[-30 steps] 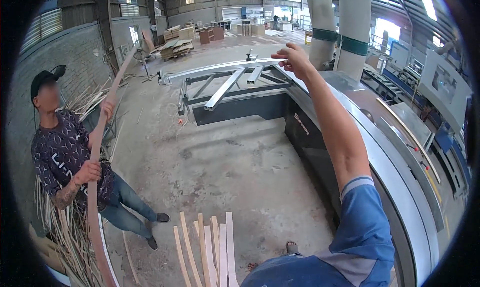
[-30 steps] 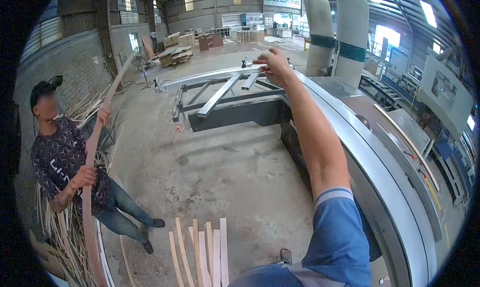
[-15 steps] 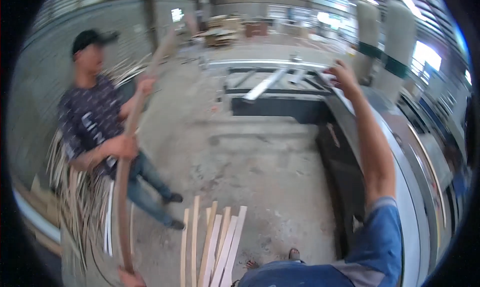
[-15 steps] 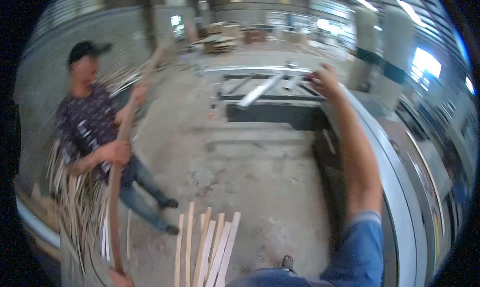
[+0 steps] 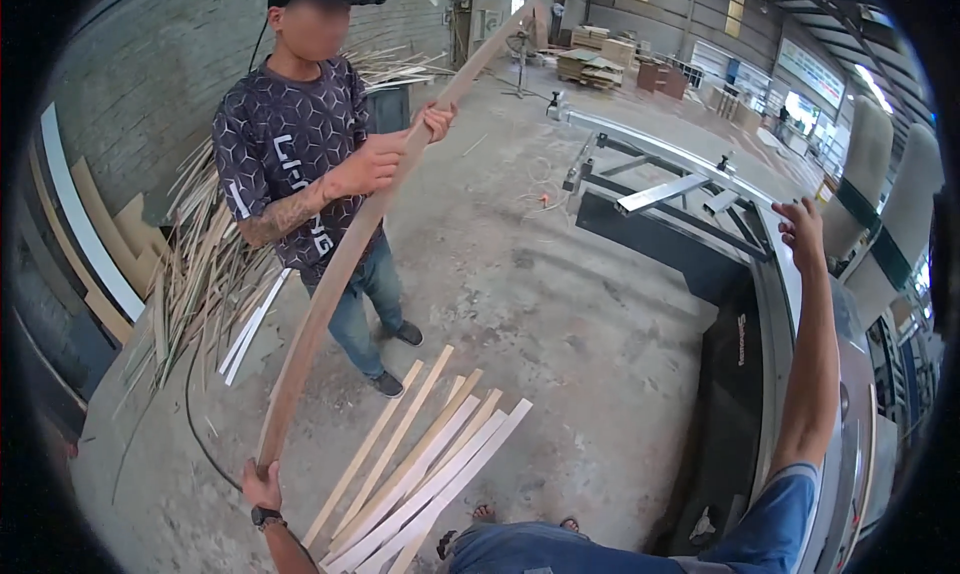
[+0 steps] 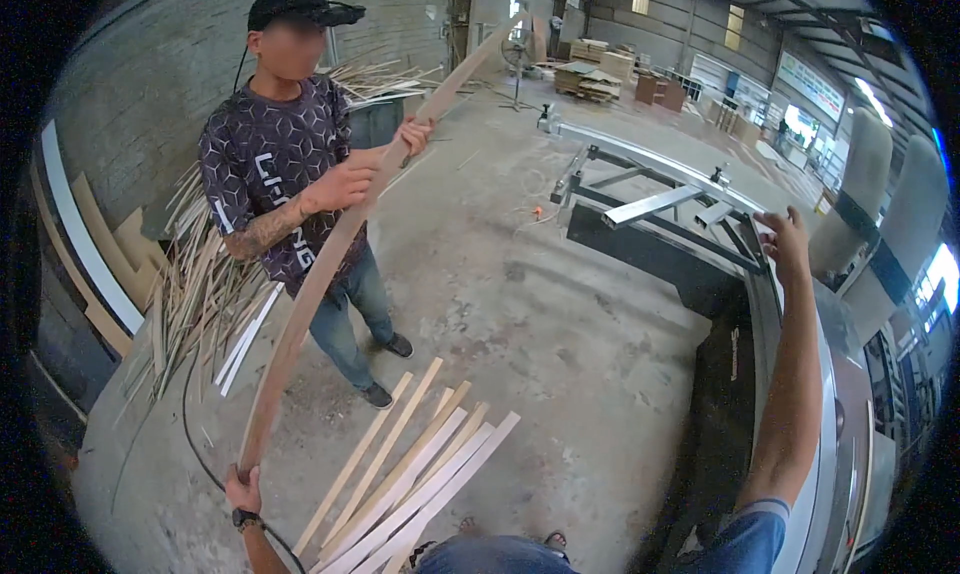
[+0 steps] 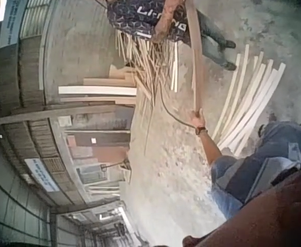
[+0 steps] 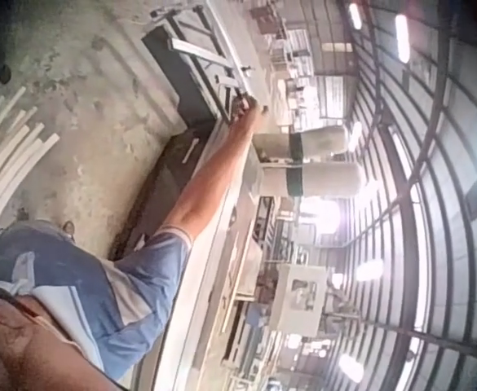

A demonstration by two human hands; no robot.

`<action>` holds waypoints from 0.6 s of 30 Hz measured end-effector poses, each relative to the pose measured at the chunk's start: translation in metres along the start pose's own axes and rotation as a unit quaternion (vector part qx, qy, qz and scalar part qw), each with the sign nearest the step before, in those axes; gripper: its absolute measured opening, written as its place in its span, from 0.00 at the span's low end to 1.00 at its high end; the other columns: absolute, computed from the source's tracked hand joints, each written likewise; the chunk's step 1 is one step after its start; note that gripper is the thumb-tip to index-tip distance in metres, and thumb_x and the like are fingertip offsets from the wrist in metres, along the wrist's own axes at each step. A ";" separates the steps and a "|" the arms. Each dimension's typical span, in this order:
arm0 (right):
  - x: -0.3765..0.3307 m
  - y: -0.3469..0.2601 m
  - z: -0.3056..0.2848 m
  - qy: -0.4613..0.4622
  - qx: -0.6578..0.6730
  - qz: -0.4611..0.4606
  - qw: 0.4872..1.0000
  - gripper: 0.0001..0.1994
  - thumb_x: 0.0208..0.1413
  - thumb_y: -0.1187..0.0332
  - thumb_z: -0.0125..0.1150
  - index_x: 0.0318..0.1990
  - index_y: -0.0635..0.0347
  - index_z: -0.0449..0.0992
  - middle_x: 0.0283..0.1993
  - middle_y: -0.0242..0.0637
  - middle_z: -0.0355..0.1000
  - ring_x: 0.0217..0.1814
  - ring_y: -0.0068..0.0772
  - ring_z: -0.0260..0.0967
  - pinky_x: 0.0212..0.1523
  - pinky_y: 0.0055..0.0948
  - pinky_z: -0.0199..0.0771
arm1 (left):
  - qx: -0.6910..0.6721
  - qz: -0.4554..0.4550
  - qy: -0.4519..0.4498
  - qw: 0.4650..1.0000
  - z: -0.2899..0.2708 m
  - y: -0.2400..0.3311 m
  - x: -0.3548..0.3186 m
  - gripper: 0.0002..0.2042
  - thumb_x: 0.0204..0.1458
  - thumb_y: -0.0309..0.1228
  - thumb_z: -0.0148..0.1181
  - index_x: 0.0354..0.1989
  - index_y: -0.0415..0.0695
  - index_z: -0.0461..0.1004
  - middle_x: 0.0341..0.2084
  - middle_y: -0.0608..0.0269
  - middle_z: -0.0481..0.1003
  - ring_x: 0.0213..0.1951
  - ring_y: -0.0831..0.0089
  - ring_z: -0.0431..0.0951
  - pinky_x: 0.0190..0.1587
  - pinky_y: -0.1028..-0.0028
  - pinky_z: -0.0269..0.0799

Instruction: Operate a sliding table saw to cut thin wood strips from a larger piece of wood.

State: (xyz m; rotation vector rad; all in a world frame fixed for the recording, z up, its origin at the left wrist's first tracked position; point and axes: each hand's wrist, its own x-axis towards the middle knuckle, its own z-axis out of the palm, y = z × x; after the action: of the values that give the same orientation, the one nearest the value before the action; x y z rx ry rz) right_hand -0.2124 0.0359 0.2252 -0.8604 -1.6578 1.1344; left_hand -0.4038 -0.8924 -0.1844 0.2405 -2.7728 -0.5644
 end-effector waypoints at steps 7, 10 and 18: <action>0.012 -0.020 0.004 -0.022 -0.015 -0.019 0.999 0.40 0.54 0.69 0.56 0.72 0.67 0.42 0.43 0.43 0.79 0.25 0.21 0.65 0.22 0.20 0.62 | -0.122 0.133 0.110 0.977 0.009 -0.010 -0.029 0.28 0.45 0.37 0.69 0.53 0.37 0.69 0.44 0.45 0.74 0.45 0.45 0.75 0.50 0.54 0.70; 0.038 -0.020 -0.019 -0.045 -0.012 -0.036 0.998 0.40 0.54 0.69 0.57 0.71 0.70 0.43 0.42 0.42 0.78 0.23 0.20 0.63 0.19 0.17 0.59 | -0.069 0.134 0.110 0.982 0.019 -0.003 -0.022 0.24 0.43 0.31 0.67 0.49 0.38 0.68 0.43 0.49 0.73 0.42 0.49 0.75 0.45 0.55 0.70; 0.135 0.013 -0.047 0.058 -0.062 0.003 0.996 0.40 0.47 0.74 0.61 0.69 0.66 0.50 0.32 0.45 0.77 0.20 0.26 0.68 0.13 0.24 0.56 | -0.022 0.051 0.018 0.998 -0.029 0.065 -0.033 0.34 0.55 0.54 0.56 0.60 0.36 0.68 0.47 0.43 0.75 0.51 0.44 0.74 0.53 0.48 0.68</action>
State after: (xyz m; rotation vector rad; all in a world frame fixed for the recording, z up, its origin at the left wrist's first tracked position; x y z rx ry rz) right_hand -0.2121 0.1750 0.2598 -0.9914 -1.6434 0.9743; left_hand -0.3699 -0.8362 -0.1417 0.0975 -2.7166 -0.5880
